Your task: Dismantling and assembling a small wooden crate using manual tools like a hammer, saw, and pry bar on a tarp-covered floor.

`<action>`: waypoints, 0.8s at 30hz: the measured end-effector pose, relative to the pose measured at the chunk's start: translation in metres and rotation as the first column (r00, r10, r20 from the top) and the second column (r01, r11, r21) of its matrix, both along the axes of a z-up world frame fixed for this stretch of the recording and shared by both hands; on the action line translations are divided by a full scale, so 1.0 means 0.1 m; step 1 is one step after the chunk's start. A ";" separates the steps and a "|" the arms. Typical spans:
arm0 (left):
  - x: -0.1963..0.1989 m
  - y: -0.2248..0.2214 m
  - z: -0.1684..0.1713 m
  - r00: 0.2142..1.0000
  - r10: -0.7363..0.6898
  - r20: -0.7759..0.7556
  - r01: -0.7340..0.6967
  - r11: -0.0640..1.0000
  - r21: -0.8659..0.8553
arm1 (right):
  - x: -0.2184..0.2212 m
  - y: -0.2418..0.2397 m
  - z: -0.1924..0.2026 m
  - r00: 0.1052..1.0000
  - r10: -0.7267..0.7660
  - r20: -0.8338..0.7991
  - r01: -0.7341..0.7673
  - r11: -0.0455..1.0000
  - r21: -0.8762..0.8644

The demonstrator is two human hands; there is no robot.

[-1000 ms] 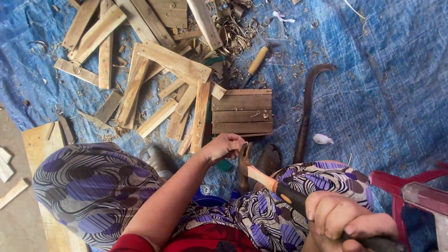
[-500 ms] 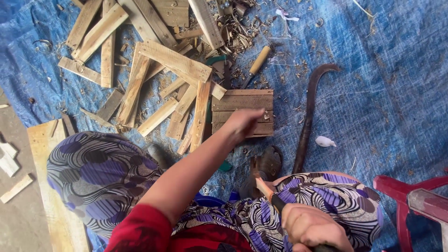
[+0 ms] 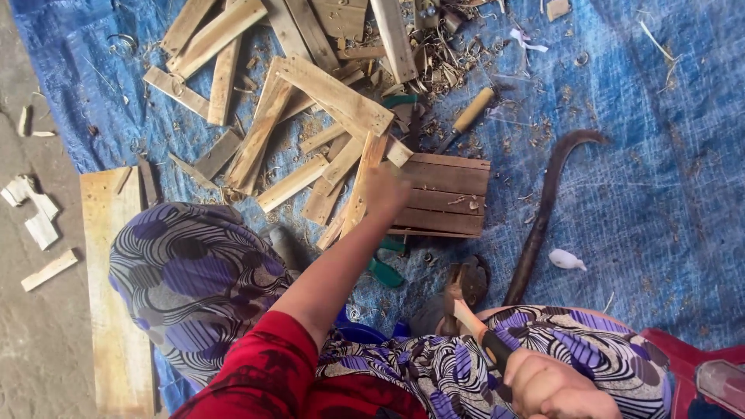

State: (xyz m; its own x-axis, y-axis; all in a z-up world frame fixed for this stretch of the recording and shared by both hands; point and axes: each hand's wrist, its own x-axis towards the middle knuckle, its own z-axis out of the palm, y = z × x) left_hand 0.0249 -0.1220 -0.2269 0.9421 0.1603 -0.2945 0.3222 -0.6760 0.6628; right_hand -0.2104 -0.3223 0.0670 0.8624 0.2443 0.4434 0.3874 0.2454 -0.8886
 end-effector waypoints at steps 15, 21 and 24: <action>0.01 1.02 -0.22 0.991 -0.008 -0.132 0.026 0.990 0.136 | 0.05 0.52 0.02 0.898 -0.416 -0.146 0.418 0.908 -0.023; 0.37 1.79 0.67 0.882 -0.391 -0.265 0.453 0.859 0.238 | 0.21 0.63 0.11 0.925 -0.350 -0.149 0.357 0.934 0.022; 0.35 2.05 0.84 0.794 -0.527 -0.304 0.608 0.691 0.390 | 0.37 0.52 0.07 0.963 -0.239 -0.126 0.255 0.958 0.129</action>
